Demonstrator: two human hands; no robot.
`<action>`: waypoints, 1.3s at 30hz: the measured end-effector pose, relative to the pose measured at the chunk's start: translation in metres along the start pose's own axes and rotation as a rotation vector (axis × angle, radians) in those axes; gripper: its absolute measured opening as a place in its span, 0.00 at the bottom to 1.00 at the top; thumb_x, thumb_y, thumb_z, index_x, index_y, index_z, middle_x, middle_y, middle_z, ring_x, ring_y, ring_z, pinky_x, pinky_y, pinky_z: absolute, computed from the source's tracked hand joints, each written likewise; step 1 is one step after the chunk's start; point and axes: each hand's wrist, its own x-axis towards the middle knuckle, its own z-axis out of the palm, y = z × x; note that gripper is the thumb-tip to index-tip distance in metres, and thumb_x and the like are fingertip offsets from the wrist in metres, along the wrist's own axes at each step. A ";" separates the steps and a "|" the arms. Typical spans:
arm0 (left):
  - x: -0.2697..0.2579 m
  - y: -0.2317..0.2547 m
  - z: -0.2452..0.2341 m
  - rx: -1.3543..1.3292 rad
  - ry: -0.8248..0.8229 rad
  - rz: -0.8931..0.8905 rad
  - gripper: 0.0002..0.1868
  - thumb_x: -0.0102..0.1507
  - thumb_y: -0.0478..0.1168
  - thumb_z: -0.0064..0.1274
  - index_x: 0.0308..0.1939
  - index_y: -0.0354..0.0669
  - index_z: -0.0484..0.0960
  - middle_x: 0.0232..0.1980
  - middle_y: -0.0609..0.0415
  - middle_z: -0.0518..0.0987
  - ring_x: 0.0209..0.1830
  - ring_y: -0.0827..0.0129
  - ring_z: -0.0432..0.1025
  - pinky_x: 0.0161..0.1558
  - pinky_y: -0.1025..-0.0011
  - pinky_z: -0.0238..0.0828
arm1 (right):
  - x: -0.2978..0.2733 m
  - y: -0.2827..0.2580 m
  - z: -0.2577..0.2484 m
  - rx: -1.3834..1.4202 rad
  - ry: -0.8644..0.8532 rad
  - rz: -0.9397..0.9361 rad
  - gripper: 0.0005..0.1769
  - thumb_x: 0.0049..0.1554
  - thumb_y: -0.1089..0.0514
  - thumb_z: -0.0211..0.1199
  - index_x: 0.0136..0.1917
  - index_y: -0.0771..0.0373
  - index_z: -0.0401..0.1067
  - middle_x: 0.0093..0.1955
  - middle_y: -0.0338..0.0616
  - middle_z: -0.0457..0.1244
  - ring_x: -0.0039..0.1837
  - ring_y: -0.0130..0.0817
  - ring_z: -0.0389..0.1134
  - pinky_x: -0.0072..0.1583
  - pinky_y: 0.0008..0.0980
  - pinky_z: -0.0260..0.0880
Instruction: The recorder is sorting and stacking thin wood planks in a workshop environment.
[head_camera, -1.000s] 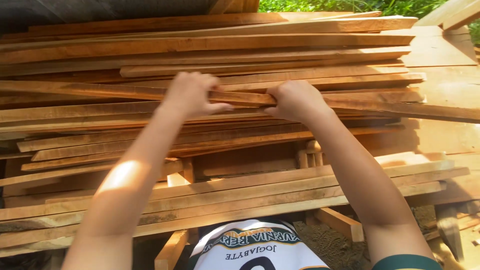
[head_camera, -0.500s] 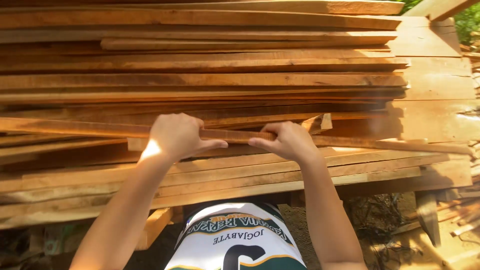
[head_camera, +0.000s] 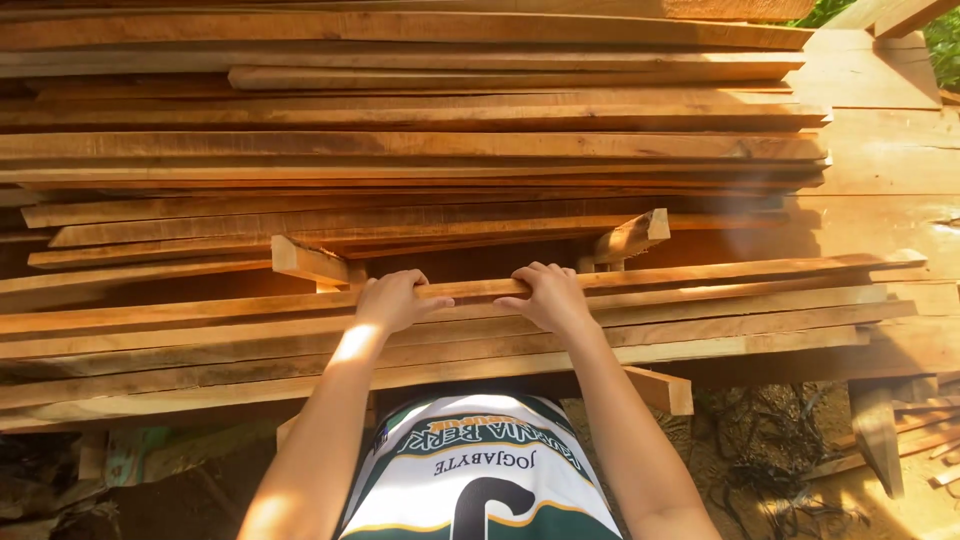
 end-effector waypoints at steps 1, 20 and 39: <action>0.002 -0.002 0.005 -0.002 -0.001 -0.002 0.35 0.57 0.77 0.53 0.48 0.55 0.83 0.51 0.59 0.84 0.59 0.62 0.76 0.57 0.64 0.62 | 0.003 0.006 0.013 -0.001 -0.003 -0.001 0.32 0.50 0.27 0.68 0.58 0.47 0.77 0.55 0.31 0.69 0.62 0.36 0.68 0.67 0.39 0.58; 0.022 -0.021 0.058 0.125 -0.070 -0.027 0.37 0.50 0.71 0.62 0.59 0.64 0.81 0.58 0.65 0.82 0.63 0.61 0.72 0.58 0.58 0.60 | -0.011 0.016 0.070 0.022 0.231 -0.163 0.26 0.49 0.34 0.72 0.56 0.46 0.76 0.55 0.29 0.66 0.61 0.32 0.65 0.65 0.41 0.57; 0.028 -0.012 0.054 0.176 -0.133 0.013 0.39 0.51 0.64 0.66 0.60 0.50 0.81 0.56 0.53 0.82 0.62 0.52 0.73 0.57 0.53 0.66 | 0.016 0.008 0.053 -0.013 -0.084 -0.157 0.23 0.50 0.43 0.72 0.55 0.50 0.70 0.49 0.34 0.62 0.58 0.37 0.65 0.57 0.40 0.66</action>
